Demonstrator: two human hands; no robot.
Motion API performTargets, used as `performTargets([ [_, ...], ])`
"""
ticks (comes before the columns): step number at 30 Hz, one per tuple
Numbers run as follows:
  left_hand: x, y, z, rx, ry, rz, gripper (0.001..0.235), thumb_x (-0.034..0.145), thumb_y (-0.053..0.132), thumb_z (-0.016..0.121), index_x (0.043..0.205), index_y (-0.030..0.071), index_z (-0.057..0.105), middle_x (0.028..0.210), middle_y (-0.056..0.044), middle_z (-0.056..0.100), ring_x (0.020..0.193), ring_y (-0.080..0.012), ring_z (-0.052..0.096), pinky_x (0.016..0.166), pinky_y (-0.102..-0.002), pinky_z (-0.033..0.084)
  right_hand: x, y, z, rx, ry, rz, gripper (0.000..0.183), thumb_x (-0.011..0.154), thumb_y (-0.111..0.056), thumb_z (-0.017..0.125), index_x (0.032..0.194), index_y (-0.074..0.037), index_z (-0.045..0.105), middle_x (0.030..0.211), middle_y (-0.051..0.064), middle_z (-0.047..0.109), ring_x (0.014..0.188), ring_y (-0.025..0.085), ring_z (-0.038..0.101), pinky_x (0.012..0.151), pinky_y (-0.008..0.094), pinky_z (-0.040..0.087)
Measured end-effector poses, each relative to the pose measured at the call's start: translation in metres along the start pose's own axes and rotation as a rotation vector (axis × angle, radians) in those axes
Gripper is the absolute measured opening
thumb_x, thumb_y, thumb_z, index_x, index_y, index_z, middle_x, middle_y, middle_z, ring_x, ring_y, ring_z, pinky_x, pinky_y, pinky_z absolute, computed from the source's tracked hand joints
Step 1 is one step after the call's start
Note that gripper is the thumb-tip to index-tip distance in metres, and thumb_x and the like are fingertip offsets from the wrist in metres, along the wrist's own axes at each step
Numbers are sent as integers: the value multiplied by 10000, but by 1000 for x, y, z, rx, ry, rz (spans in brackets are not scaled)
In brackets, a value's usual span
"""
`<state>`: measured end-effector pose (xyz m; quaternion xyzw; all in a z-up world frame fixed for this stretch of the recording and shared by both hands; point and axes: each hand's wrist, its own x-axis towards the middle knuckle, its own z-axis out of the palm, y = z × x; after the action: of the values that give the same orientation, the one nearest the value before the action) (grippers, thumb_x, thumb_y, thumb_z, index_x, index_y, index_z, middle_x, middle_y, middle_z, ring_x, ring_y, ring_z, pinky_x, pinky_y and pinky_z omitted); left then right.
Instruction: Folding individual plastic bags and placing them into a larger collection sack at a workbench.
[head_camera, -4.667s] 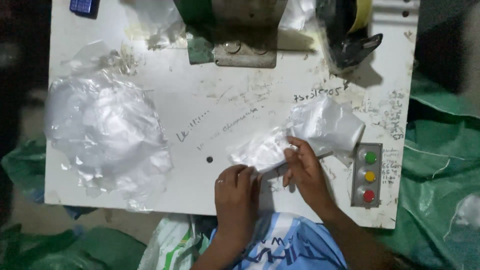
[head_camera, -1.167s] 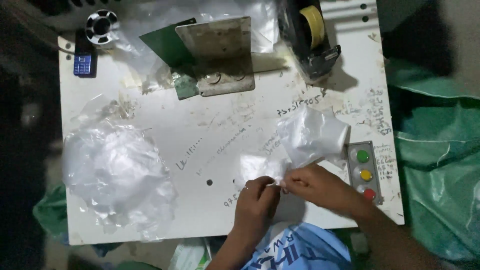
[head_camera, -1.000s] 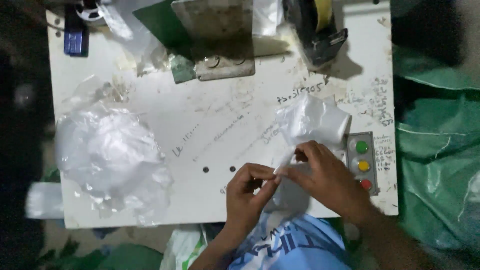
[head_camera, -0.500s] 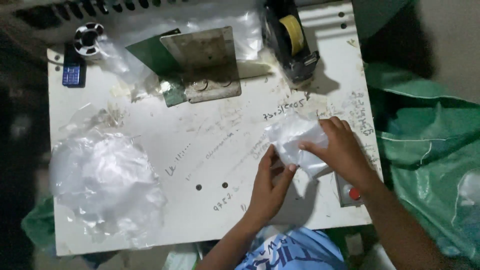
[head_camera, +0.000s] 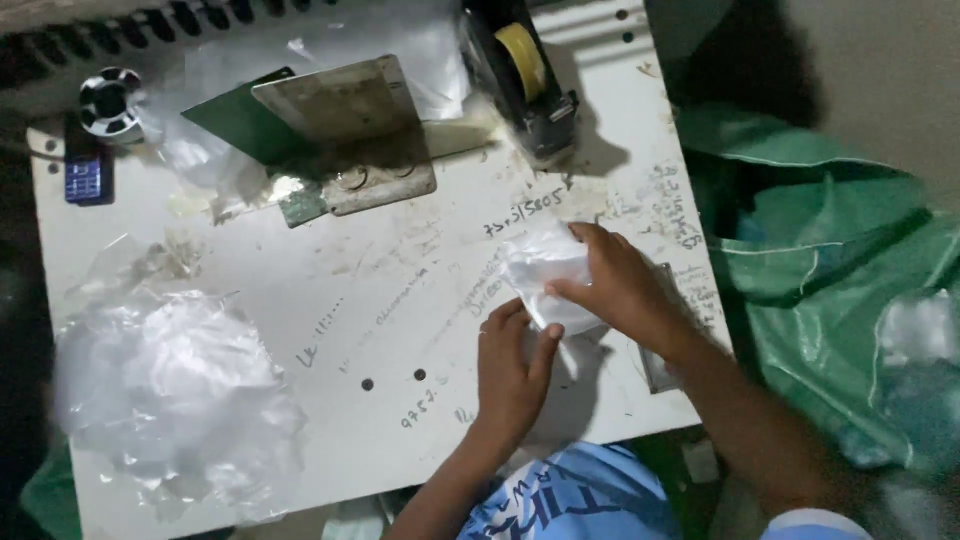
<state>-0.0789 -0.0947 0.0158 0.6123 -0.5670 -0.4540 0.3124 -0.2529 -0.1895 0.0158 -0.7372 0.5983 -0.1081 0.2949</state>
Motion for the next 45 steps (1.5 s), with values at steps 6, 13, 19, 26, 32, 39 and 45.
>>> performTargets([
  [6, 28, -13, 11, 145, 92, 19, 483, 1032, 566, 519, 967, 95, 607, 909, -115, 604, 928, -406, 635, 825, -493, 487, 2, -7, -20, -41, -76, 152, 756, 843, -466, 799, 1390, -39, 499, 1332, 174, 502, 1307, 402, 478, 969, 581, 536],
  [13, 39, -24, 15, 237, 117, -30, 385, 953, 454, 703, 1049, 98, 592, 903, -148, 652, 929, -420, 670, 768, -512, 517, 3, 5, -23, 1, -63, 72, 840, 688, -526, 892, 1215, 67, 614, 1143, 272, 673, 1098, 501, 660, 923, 586, 539],
  [19, 17, -21, 7, -93, 93, 115, 723, 929, 171, 728, 1446, -124, 316, 1497, -397, 357, 1321, -588, 444, 980, -572, 521, -35, 91, 72, 861, 91, -130, 964, 700, -15, 921, 1515, 43, 410, 1543, 255, 478, 1436, 431, 422, 1189, 567, 342],
  [26, 15, -2, 11, 16, -44, 289, 193, 854, 69, 576, 1043, 50, 613, 933, -93, 641, 762, -216, 609, 425, -285, 546, -53, 114, 39, 980, 180, -156, 782, 658, 1, 923, 1356, -102, 586, 1400, 110, 615, 1264, 250, 605, 1040, 366, 526],
  [32, 11, 9, -7, -131, 18, 185, 321, 963, 294, 659, 1193, 70, 665, 1075, -98, 807, 1027, -206, 777, 826, -304, 594, 20, 245, -39, 1292, 948, 400, 559, 813, -164, 857, 1319, -155, 619, 1300, 52, 728, 1204, 215, 735, 1017, 395, 654],
  [39, 1, -9, -35, -113, 208, -132, 262, 915, 307, 688, 1069, 108, 760, 957, -36, 844, 913, -142, 772, 794, -281, 579, 50, 407, -29, 411, 22, 1059, 659, 790, -423, 867, 1240, 19, 678, 1003, 180, 697, 843, 318, 631, 717, 433, 455],
  [45, -5, -32, -58, -246, 383, -218, 257, 951, 211, 649, 1133, 39, 711, 1011, -113, 824, 990, -182, 764, 861, -312, 587, 63, 424, -23, 338, 744, 825, 631, 883, -338, 881, 1347, -34, 580, 1274, 148, 649, 1149, 305, 625, 921, 443, 477],
])
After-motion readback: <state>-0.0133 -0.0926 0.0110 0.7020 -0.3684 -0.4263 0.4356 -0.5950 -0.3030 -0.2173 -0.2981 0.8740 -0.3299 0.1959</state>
